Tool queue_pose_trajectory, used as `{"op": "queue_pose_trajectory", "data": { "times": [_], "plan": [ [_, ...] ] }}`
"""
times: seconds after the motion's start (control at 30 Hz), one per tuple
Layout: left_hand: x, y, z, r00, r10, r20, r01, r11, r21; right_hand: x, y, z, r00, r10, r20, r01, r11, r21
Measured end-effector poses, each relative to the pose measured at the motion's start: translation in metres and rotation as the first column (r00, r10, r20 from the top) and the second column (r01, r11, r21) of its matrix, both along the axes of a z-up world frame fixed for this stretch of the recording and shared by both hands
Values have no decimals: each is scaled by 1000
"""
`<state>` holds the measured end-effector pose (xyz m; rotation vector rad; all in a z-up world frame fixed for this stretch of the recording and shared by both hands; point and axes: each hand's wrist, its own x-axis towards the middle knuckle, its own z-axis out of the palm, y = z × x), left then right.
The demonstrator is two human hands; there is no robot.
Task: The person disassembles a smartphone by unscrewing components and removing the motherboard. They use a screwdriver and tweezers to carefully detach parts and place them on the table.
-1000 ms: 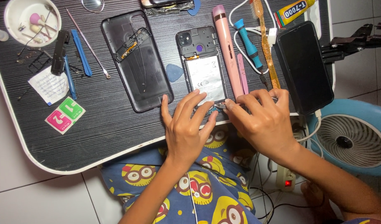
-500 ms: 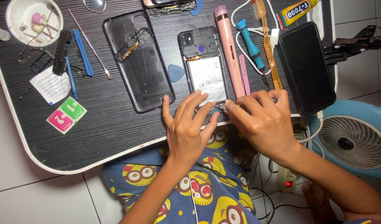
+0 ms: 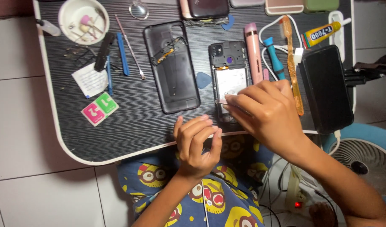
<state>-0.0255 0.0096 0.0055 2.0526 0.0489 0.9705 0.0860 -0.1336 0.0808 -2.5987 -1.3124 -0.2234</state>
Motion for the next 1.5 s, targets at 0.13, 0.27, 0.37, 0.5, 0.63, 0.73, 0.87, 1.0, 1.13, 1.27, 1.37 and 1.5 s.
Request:
{"op": "queue_pose_trajectory", "data": {
  "times": [0.13,0.27,0.37,0.5,0.63,0.73,0.87,1.0,1.13,1.27,1.37,1.5],
  "plan": [
    [-6,32,7,989,125,-76,-121,991,49,11,50,-26,996,79,48,-79,997,-1],
    [-7,64,11,961,193,-198,-175,979,104,14,74,-37,983,55,176,-48,998,-44],
    [1,78,2,955,233,-183,-199,962,188,15,77,-37,983,62,171,-57,998,-35],
    [20,84,-4,952,241,-187,-169,927,335,9,77,-36,991,67,118,-61,997,-50],
    [37,87,-16,951,297,-81,-222,844,488,10,77,-37,994,43,100,-42,999,-13],
    [42,89,-19,949,316,16,-269,780,565,11,77,-34,994,27,104,-27,1000,7],
    [41,91,-12,957,289,-10,-236,800,551,13,76,-30,997,15,80,-17,999,31],
    [43,94,0,975,218,-55,-163,855,493,11,69,-29,993,-30,113,24,999,48],
    [43,94,11,989,130,-74,-83,889,451,12,30,-7,985,-172,10,170,982,86],
    [40,93,-12,971,228,-78,-153,834,529,18,-28,-11,846,-518,-124,532,814,234],
    [39,94,-10,970,240,-30,-187,823,537,14,-44,-21,725,-643,-249,689,687,231],
    [33,88,19,986,164,43,-167,892,421,-6,-27,-20,590,-729,-347,791,609,65]
  ]
}}
